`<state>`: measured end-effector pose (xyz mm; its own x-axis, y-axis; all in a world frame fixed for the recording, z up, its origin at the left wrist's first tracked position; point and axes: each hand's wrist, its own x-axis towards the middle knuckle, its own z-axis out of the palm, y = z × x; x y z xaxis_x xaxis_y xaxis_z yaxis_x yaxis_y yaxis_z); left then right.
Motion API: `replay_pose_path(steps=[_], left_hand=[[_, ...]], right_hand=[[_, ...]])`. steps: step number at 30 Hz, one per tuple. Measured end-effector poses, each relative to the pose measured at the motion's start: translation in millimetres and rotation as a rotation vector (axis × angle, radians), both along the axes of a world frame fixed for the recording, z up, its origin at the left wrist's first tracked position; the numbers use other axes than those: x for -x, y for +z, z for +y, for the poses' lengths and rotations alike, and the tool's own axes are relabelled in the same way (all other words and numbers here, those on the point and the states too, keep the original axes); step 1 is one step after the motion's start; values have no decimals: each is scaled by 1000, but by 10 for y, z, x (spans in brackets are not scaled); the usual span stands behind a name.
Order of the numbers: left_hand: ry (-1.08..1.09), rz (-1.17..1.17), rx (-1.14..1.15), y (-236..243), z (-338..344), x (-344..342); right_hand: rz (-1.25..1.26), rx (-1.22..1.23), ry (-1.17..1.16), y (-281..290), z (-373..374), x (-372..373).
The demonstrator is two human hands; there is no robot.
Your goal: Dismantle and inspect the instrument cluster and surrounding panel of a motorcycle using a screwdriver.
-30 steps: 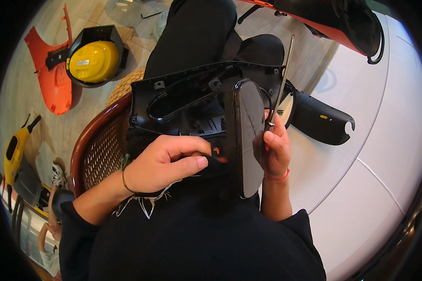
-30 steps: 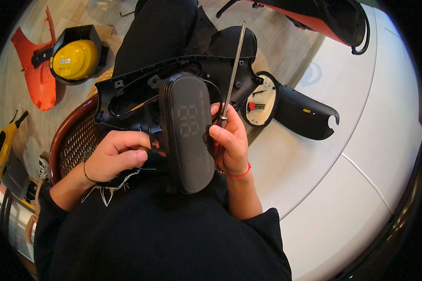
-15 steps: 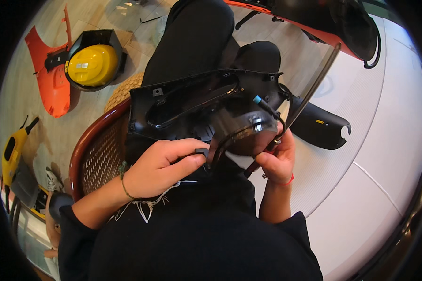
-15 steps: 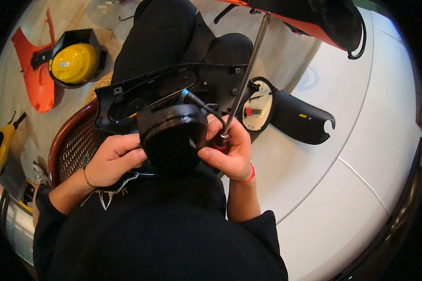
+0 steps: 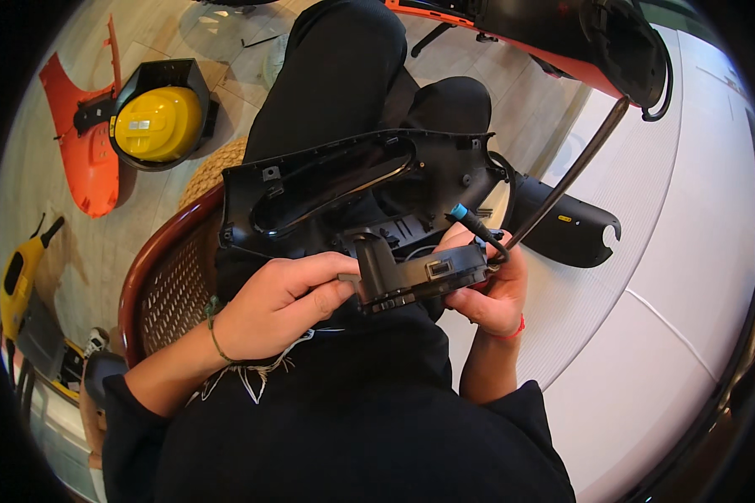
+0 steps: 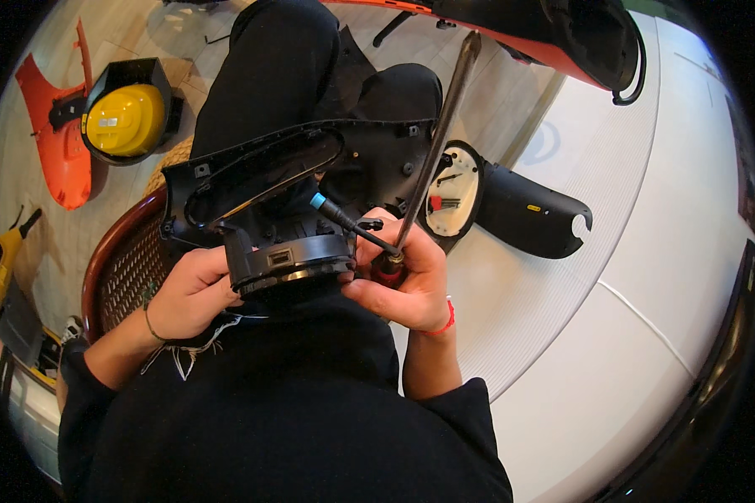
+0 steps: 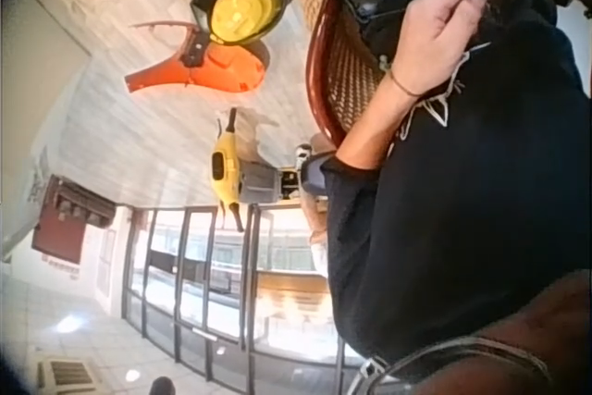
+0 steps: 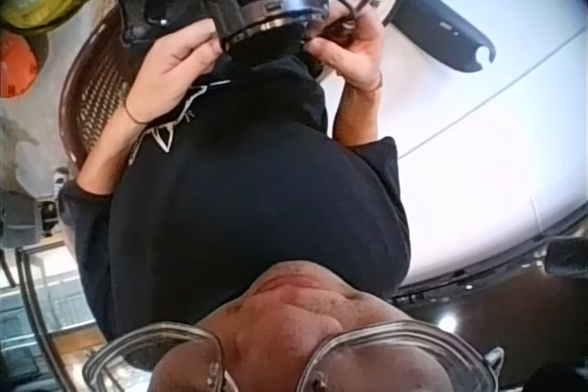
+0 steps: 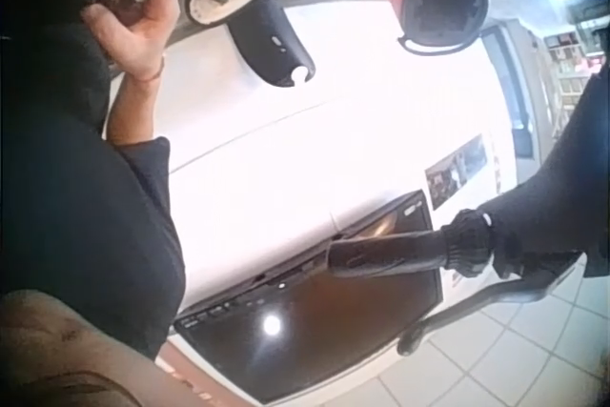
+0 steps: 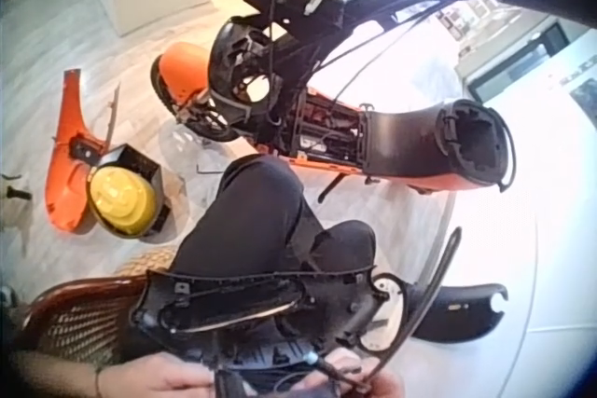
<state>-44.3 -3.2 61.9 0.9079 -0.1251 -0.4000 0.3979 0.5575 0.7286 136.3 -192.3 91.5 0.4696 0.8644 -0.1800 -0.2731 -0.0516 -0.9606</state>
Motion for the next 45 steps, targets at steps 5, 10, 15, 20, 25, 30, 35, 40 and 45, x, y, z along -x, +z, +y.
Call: replay_pose_path(steps=[5,10,15,20,25,30,35,40,45], left_hand=[[31,-80,-129,-30,-25,3],[30,-118,-221,40,10,-25],[82,-210,-388,26,-34,-13],[170,-536,-753,15,-37,36],[248,-787,-1053,-18,-93,50],[288,-962,-1241,4,-93,64],[314,-983,-1335,0,-110,67],[335,-1004,-1405,-6,-128,70],[313,-1033,-1455,23,-89,55]], right_hand=[[-16,23,27,32,-9,-26],[6,128,-21,68,-25,16],[128,-5,-135,9,-72,12],[260,9,-276,72,18,11],[239,48,-198,27,-134,-6],[167,149,-189,93,-48,57],[229,322,-51,198,-49,43],[332,365,-12,159,-190,75],[450,342,40,184,-215,27]])
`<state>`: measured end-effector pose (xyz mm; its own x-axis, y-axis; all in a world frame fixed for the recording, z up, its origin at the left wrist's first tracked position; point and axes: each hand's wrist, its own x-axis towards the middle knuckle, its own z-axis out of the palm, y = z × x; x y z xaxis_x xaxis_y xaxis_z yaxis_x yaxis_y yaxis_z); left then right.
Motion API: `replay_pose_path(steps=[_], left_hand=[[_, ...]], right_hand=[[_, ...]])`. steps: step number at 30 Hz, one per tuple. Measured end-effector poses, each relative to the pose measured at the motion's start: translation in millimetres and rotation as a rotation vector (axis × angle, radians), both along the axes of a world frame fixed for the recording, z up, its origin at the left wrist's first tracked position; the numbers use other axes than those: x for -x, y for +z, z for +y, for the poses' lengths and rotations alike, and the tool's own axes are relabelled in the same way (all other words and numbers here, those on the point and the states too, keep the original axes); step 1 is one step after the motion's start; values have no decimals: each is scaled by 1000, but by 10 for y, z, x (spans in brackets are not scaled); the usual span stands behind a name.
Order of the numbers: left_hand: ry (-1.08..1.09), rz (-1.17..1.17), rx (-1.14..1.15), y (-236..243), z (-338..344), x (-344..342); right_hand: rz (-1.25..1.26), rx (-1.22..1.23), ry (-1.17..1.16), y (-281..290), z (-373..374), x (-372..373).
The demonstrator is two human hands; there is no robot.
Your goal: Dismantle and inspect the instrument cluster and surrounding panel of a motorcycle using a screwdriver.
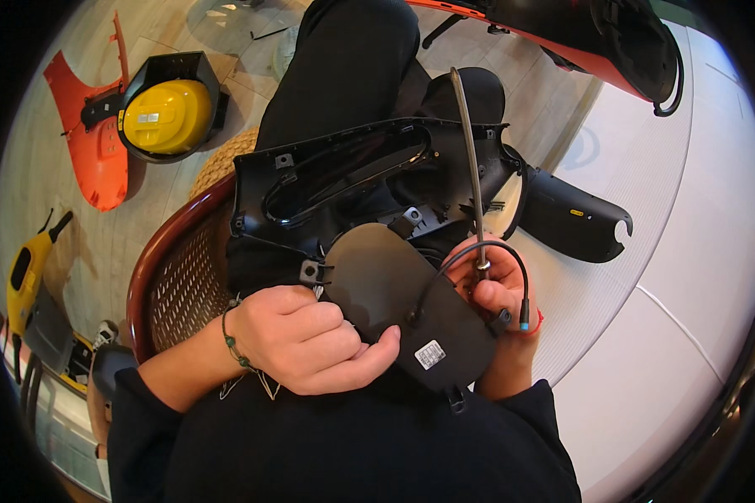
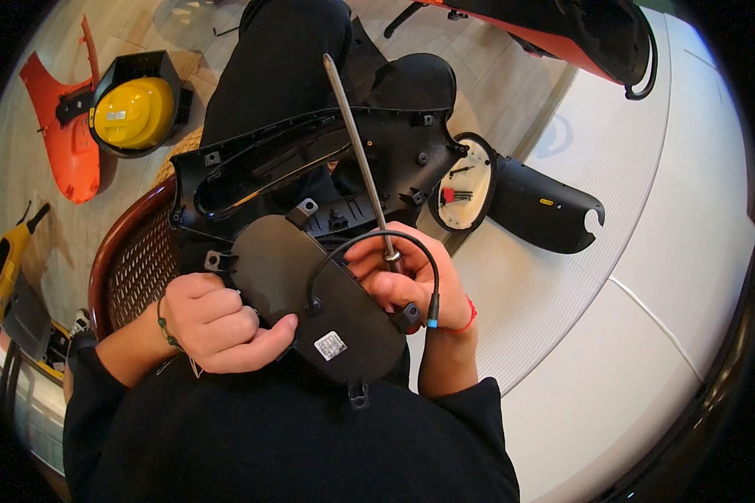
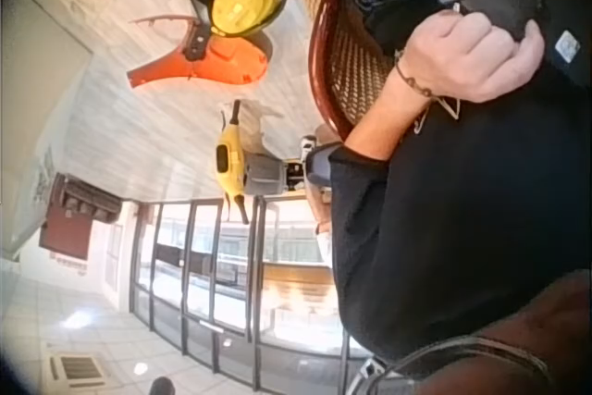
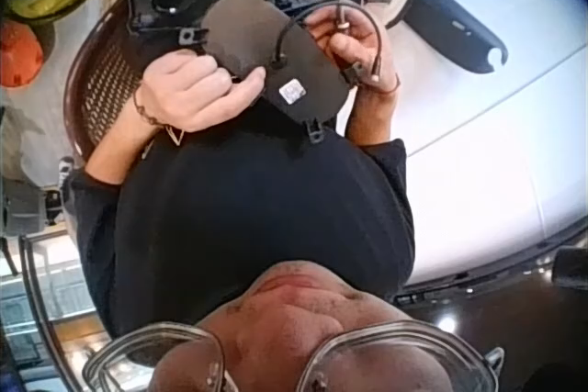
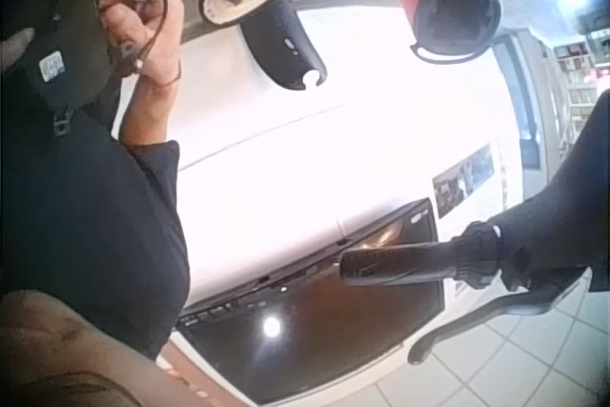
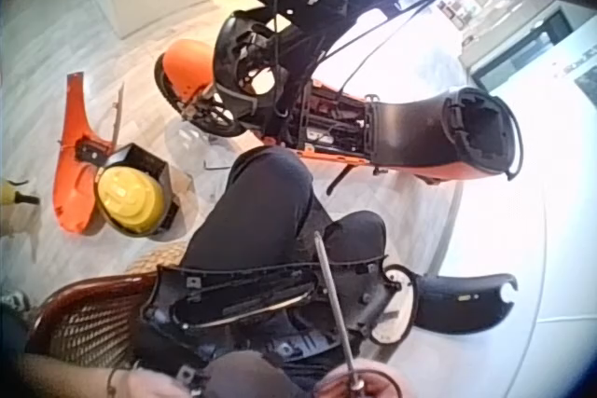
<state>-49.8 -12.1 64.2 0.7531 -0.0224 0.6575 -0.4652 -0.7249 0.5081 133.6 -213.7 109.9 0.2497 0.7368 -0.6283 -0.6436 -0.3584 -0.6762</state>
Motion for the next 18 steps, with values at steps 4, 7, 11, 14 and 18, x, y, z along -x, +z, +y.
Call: replay_pose_path(steps=[4,7,11,14,18], left_hand=[[-41,19,-19,0,12,3],[-39,43,-19,4,5,-7],[-23,123,-8,10,19,-17],[-32,163,30,-15,17,-15],[-18,213,173,-24,9,15]], right_hand=[[70,33,24,5,96,6],[49,32,37,-22,103,3],[-55,54,50,23,93,-38],[-200,84,-36,109,109,-52],[-248,-3,-109,120,45,-76]])
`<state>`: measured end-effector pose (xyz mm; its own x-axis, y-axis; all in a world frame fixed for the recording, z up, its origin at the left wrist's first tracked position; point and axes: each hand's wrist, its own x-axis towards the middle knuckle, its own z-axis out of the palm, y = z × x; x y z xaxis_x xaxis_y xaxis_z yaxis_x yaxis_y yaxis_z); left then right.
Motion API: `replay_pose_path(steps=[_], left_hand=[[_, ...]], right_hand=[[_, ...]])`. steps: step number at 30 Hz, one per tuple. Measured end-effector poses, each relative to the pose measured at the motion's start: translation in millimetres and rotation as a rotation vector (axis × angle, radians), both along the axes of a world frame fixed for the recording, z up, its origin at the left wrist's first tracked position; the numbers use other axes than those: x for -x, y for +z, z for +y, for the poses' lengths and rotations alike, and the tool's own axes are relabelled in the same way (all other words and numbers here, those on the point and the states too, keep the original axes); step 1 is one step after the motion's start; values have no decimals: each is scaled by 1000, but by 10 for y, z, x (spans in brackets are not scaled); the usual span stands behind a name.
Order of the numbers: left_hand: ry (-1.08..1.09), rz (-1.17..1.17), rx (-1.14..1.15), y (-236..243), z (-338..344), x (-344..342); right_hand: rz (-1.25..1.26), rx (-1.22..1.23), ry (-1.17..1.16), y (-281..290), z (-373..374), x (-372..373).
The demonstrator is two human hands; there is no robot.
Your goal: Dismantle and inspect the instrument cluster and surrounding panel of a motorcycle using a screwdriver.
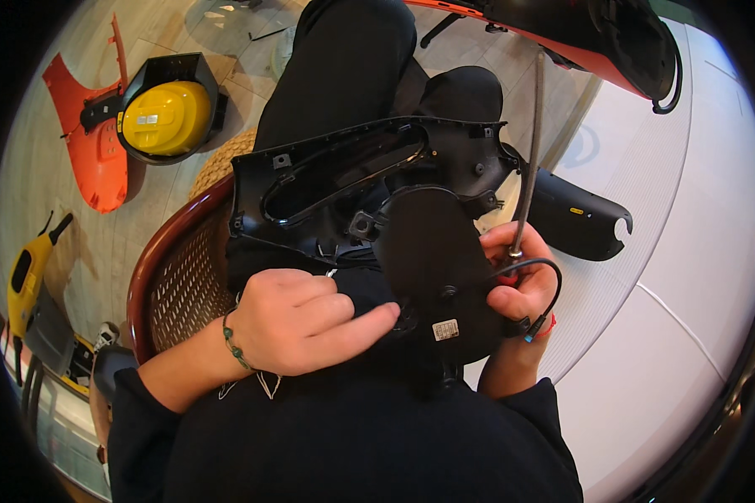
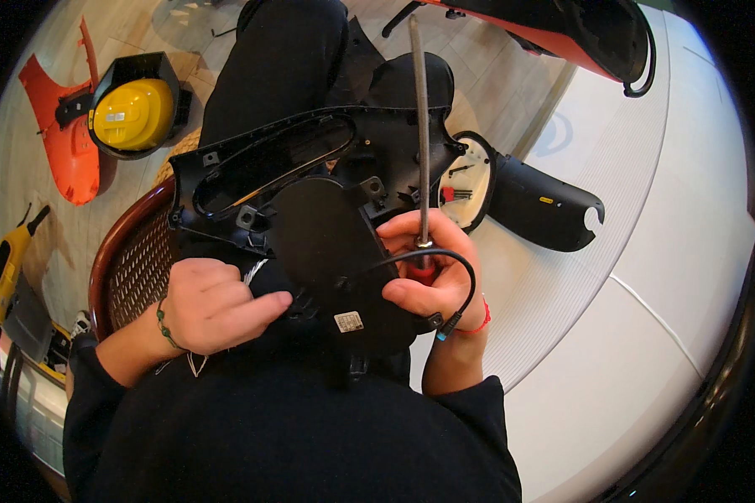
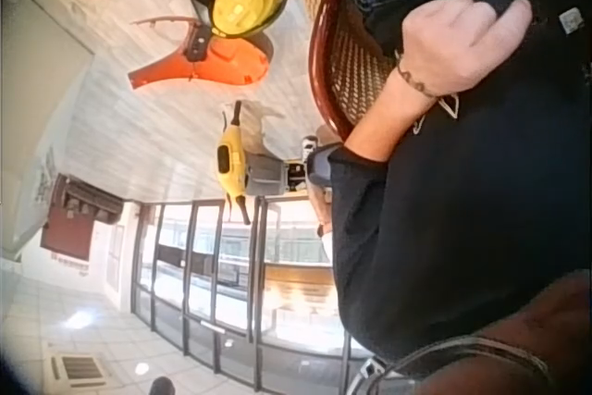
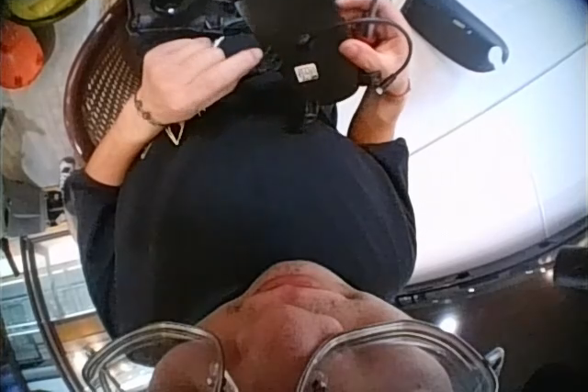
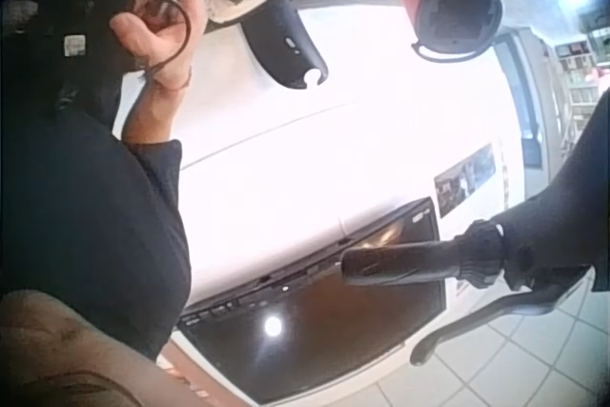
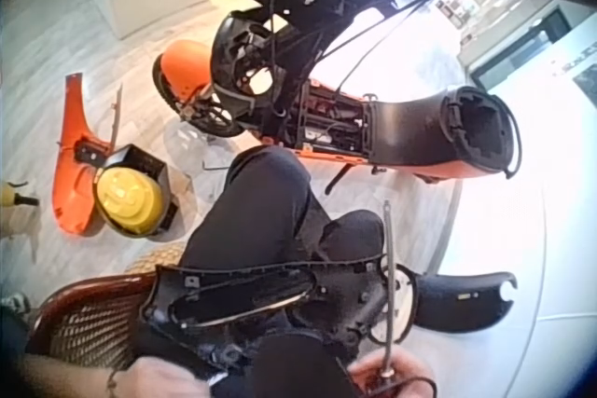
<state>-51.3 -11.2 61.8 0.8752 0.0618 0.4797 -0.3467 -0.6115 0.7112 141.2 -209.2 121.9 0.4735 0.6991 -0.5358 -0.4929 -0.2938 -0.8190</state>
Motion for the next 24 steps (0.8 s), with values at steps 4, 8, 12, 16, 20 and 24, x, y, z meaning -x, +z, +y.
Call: replay_pose_path(steps=[4,8,12,16,20,24], left_hand=[[49,240,345,-2,-15,-27],[-45,645,891,75,15,-32],[-118,721,1534,85,-25,1],[-97,655,1350,51,-10,-50],[-145,756,1286,66,65,-36],[-161,622,1113,80,37,-41]], right_hand=[[37,-37,-32,-11,-8,4],[39,-108,-46,-5,15,52],[-150,-181,165,-115,91,50],[-185,-183,307,-128,153,61],[-171,-163,329,-136,146,63],[-119,-214,314,-168,134,75]])
